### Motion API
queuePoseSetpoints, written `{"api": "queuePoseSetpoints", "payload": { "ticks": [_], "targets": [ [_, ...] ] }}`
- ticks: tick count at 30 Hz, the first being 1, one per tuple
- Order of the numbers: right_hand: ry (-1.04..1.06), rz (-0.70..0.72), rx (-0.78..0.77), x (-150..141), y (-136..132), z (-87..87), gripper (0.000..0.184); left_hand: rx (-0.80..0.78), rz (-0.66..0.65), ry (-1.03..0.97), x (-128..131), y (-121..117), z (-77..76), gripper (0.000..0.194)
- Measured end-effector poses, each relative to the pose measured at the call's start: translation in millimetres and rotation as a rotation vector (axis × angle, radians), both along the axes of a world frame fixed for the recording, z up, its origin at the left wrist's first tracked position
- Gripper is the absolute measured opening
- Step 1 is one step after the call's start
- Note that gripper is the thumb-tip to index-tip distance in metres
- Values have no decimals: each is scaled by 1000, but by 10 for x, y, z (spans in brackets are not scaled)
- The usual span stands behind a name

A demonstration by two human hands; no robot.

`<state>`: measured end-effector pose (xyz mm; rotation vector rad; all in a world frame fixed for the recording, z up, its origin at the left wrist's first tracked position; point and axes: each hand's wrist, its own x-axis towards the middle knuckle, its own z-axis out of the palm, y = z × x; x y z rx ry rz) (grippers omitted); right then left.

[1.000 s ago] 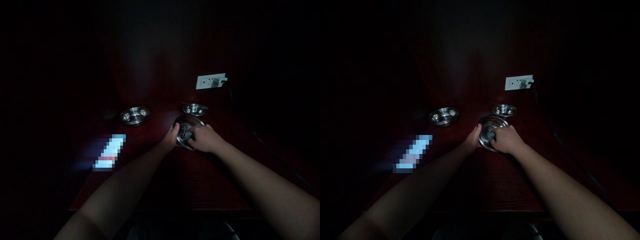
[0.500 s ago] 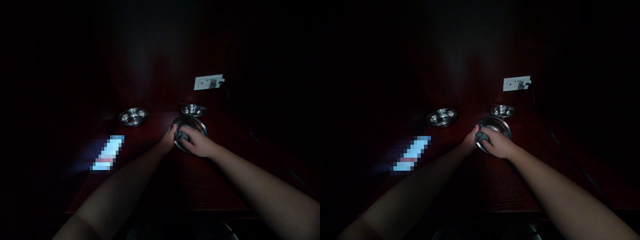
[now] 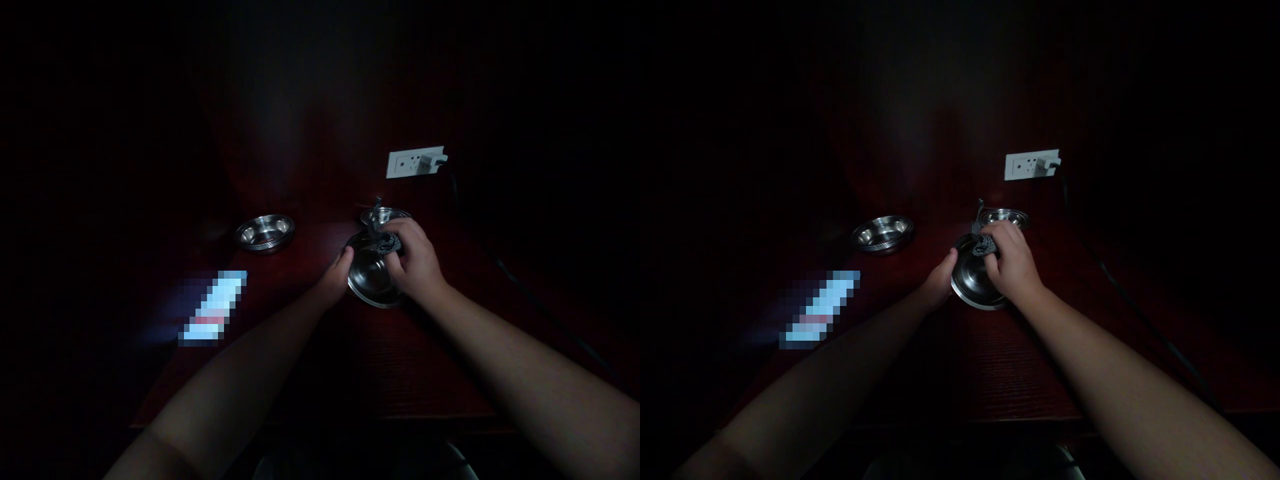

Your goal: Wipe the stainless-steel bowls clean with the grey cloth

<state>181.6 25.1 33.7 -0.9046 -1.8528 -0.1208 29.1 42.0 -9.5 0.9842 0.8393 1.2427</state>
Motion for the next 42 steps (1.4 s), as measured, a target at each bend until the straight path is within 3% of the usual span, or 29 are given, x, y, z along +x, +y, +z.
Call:
{"api": "queuePoseSetpoints", "payload": {
  "ticks": [8,14,19,25,32,42],
  "targets": [
    [-164,-95,27,44,-37,34,39,70,-63,32,-27,80,-94,52],
    [-461,-122,-171,6,92,-39,31,28,-54,40,-22,94,-83,51],
    [-517,-247,-239,-16,120,-84,28,-67,-47,13,15,42,5,47],
    [-610,-323,-341,-22,83,-67,27,-133,-70,70,0,52,-10,53],
    [-659,-240,-426,6,58,-76,33,-132,-86,77,16,22,47,50],
    [-670,-191,-477,14,52,-60,33,-109,-102,79,-2,41,2,50]
  ]
}}
